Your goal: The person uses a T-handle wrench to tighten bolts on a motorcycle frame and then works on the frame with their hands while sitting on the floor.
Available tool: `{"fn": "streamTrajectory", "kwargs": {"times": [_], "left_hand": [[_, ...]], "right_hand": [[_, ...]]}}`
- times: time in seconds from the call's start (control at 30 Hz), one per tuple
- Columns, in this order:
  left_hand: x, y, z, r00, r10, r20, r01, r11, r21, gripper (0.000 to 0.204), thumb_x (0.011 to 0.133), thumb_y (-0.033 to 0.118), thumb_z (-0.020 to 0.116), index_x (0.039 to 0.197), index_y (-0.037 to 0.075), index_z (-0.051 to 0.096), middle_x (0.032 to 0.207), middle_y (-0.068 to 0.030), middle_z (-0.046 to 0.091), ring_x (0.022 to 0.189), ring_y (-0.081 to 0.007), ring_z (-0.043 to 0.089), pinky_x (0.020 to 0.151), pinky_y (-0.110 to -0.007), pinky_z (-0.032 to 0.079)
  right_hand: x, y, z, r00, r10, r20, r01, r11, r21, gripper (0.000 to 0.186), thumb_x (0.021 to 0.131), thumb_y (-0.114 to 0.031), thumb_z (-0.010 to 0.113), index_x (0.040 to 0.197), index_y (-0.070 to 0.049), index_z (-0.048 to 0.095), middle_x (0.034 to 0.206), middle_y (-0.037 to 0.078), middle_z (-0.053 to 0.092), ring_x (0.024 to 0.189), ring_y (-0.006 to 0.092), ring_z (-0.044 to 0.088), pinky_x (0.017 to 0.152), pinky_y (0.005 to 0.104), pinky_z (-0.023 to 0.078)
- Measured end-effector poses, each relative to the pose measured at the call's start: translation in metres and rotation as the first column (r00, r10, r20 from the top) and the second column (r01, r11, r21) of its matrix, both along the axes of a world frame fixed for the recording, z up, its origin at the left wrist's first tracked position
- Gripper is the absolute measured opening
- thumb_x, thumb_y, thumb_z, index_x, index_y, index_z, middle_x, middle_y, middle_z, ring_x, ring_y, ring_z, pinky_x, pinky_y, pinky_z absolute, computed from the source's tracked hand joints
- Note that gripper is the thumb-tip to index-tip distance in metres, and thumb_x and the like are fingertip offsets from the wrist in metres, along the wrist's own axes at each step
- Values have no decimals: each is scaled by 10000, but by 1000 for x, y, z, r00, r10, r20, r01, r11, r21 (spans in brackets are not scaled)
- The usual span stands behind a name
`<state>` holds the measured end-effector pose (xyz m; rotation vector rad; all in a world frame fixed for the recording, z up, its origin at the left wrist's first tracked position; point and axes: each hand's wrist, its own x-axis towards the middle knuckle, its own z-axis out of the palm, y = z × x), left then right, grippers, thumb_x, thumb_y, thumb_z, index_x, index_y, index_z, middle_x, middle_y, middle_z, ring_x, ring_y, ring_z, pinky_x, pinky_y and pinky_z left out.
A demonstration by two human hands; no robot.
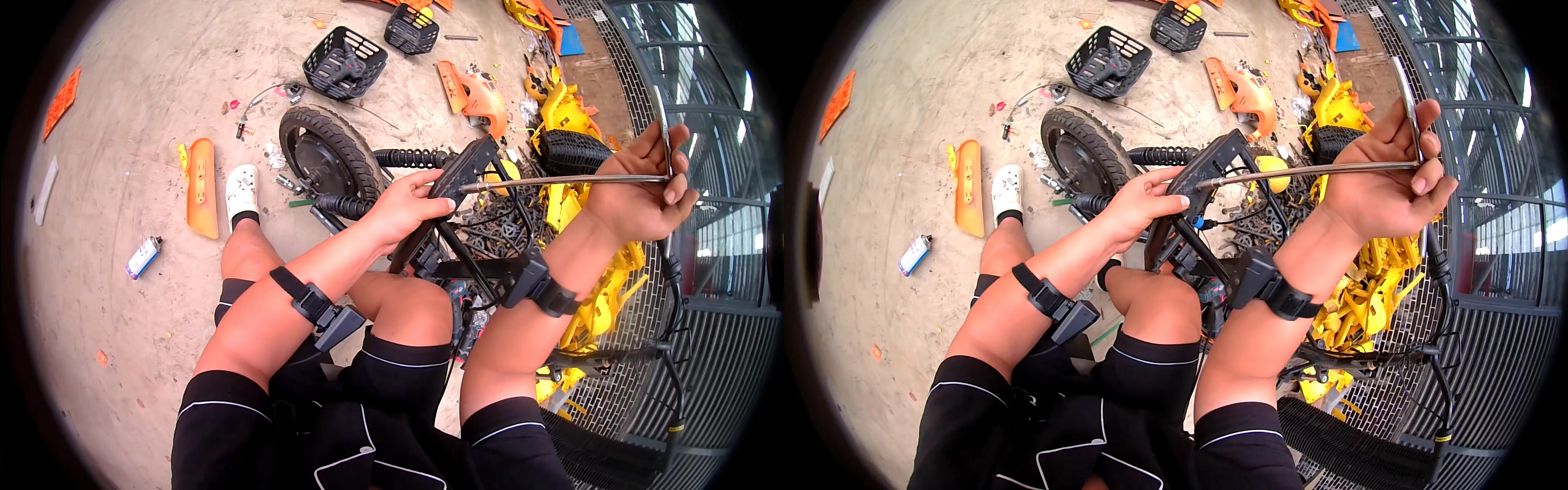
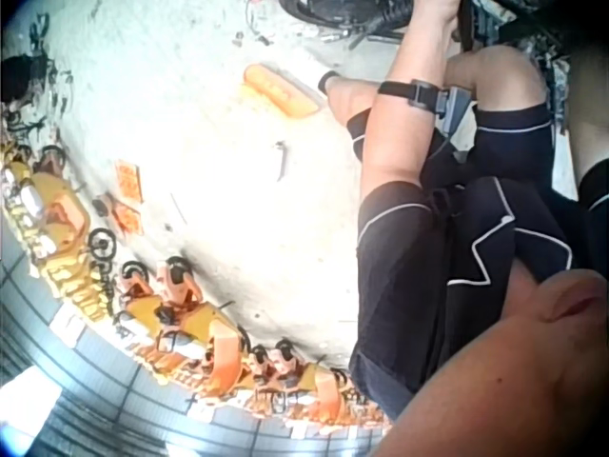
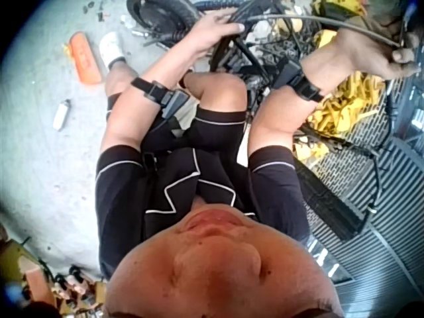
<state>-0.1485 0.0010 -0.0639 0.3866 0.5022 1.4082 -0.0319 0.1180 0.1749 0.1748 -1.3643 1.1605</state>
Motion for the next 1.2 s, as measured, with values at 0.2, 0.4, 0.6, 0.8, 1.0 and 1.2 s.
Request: {"fn": "streamTrajectory", "kwargs": {"times": [0.2, 0.4, 0.6, 0.8, 1.0, 1.2], "left_hand": [[0, 0, 0, 998, -35, -55, 35, 999, -2, 632, 878, 40, 672, 1439, -59, 400, 1218, -117, 627, 1075, -156, 607, 964, -294, 473], [0, 1, 3, 999, 6, -52, -7, 1000, -17, 671, 859, 26, 699, 1439, -86, 380, 1155, -124, 639, 983, -148, 622, 861, -283, 509], [-2, -1, 4, 995, -17, -96, 16, 1000, -10, 632, 870, 75, 695, 1424, -59, 422, 1208, -124, 635, 1069, -152, 614, 963, -301, 483], [-3, -1, 2, 996, -1, -92, 1, 1000, -1, 684, 864, 66, 707, 1442, -82, 373, 1199, -143, 629, 1026, -157, 620, 885, -293, 502], [-3, 0, 0, 999, -21, -45, 21, 1000, 10, 722, 861, 72, 722, 1452, -97, 345, 1199, -163, 620, 1012, -169, 620, 857, -301, 519], [-3, 0, 2, 988, -5, -152, 8, 1000, 19, 729, 862, 105, 711, 1454, -100, 338, 1232, -164, 606, 1076, -181, 599, 955, -310, 475]], "right_hand": [[12, 10, -1, 772, 613, -167, -635, 756, -159, 336, 1030, -219, 417, 835, -98, 661, 935, 19, 752, 1026, 115, 685, 750, 306, 594], [9, 24, -90, 548, 830, -107, -683, 369, -630, 278, 1022, -175, 382, 1130, -35, 597, 457, -43, 445, 308, 104, 397, 335, 244, 286], [18, -16, -109, 899, 394, 193, -239, 808, -538, 393, 1059, -236, 346, 1242, 42, 555, 476, -8, 451, 341, 81, 339, 361, 234, 302], [20, -49, -130, 829, 284, 482, -19, 875, -484, 366, 964, -261, 560, 1163, 45, 586, 824, 138, 606, 701, 186, 548, 633, 298, 454], [31, -97, -134, 613, 412, 674, -380, 902, -206, 498, 849, -453, 737, 1223, -135, 648, 1436, 291, 368, 1205, 406, 477, 993, 513, 402], [-6, -155, -97, 250, 484, 839, -732, 662, -163, 459, 869, -232, 716, 1271, -33, 614, 1368, 231, 495, 1240, 426, 480, 1014, 521, 392]]}}
